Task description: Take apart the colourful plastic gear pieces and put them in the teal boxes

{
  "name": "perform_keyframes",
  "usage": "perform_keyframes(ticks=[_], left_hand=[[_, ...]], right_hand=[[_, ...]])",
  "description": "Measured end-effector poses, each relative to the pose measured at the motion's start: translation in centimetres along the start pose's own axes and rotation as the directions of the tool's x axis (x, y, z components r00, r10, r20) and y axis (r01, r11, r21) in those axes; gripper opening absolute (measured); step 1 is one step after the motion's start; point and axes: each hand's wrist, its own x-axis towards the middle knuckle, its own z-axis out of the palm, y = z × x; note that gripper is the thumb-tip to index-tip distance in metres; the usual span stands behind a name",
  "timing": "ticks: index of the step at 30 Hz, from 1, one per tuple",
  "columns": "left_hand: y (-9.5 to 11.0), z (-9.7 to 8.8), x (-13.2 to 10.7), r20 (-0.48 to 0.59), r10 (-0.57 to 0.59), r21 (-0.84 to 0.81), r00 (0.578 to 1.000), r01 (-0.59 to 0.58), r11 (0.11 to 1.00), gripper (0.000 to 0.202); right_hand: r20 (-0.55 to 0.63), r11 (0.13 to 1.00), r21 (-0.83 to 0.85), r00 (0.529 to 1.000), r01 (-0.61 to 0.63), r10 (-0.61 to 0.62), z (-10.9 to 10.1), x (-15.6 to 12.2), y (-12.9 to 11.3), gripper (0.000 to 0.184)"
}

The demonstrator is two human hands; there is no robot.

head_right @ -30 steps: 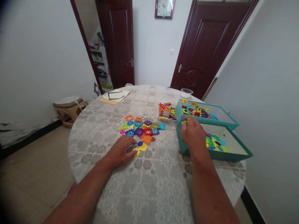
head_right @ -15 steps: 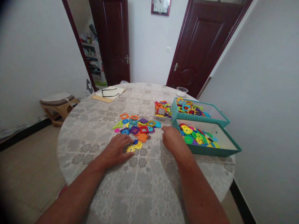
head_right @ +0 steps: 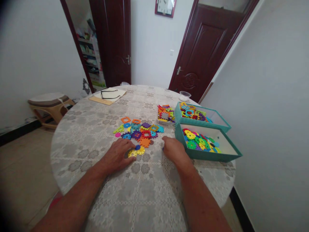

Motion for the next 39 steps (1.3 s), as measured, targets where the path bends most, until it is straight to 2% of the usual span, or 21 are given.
perform_keyframes(ticks=[2, 5, 8, 11, 16, 20, 23, 27, 30, 34, 39], left_hand=[[0.0, 0.0, 0.0, -0.001, 0.001, -0.002, 1.000, -0.001, 1.000, 0.032], [0.1, 0.0, -0.1, -0.001, -0.018, -0.010, 1.000, 0.018, 1.000, 0.030], [0.0, 0.0, 0.0, -0.004, -0.038, -0.010, 0.999, 0.038, 0.999, 0.029], [-0.1, 0.3, -0.1, -0.014, -0.038, 0.007, 0.999, 0.038, 0.999, 0.027], [-0.3, 0.6, -0.2, -0.040, -0.030, 0.033, 0.999, 0.031, 0.999, 0.025], [-0.3, 0.8, -0.2, -0.041, -0.038, 0.038, 0.998, 0.040, 0.998, 0.024], [-0.4, 0.8, -0.2, -0.046, -0.058, 0.019, 0.997, 0.059, 0.998, 0.026], [-0.3, 0.8, -0.3, -0.033, -0.059, 0.042, 0.998, 0.060, 0.997, 0.033], [-0.1, 0.6, -0.4, -0.012, -0.047, 0.084, 0.999, 0.047, 0.995, 0.032], [0.3, 0.3, -0.4, -0.003, -0.040, 0.085, 0.999, 0.040, 0.996, 0.033], [0.4, 0.0, -0.5, 0.015, 0.008, 0.044, 1.000, -0.009, 0.999, 0.030]], right_hand=[[-0.045, 0.995, 0.072, 0.997, 0.067, -0.064, -0.3, 0.1, 0.2, 0.044], [-0.068, 0.990, 0.105, 0.994, 0.089, -0.082, -0.6, 0.1, 0.4, 0.036], [0.045, 0.991, 0.091, 0.994, 0.093, -0.098, -0.5, -0.2, 0.3, 0.024], [0.164, 0.993, 0.078, 0.981, 0.087, -0.099, -0.1, -0.6, 0.0, 0.019], [0.196, 0.985, 0.116, 0.969, 0.128, -0.149, 0.5, -0.6, -0.5, 0.008], [0.135, 0.926, 0.291, 0.948, 0.241, -0.289, 1.1, -0.4, -1.8, 0.004], [0.059, 0.869, 0.398, 0.937, 0.294, -0.344, 2.2, -0.2, -3.7, 0.012], [-0.034, 0.876, 0.373, 0.948, 0.307, -0.318, 3.9, 0.2, -5.9, 0.036], [-0.055, 0.883, 0.338, 0.943, 0.327, -0.328, 4.3, 0.6, -6.4, 0.044], [-0.045, 0.889, 0.300, 0.936, 0.347, -0.350, 4.2, 0.7, -6.4, 0.040], [-0.049, 0.912, 0.251, 0.945, 0.325, -0.323, 4.3, 0.2, -6.4, 0.023]])
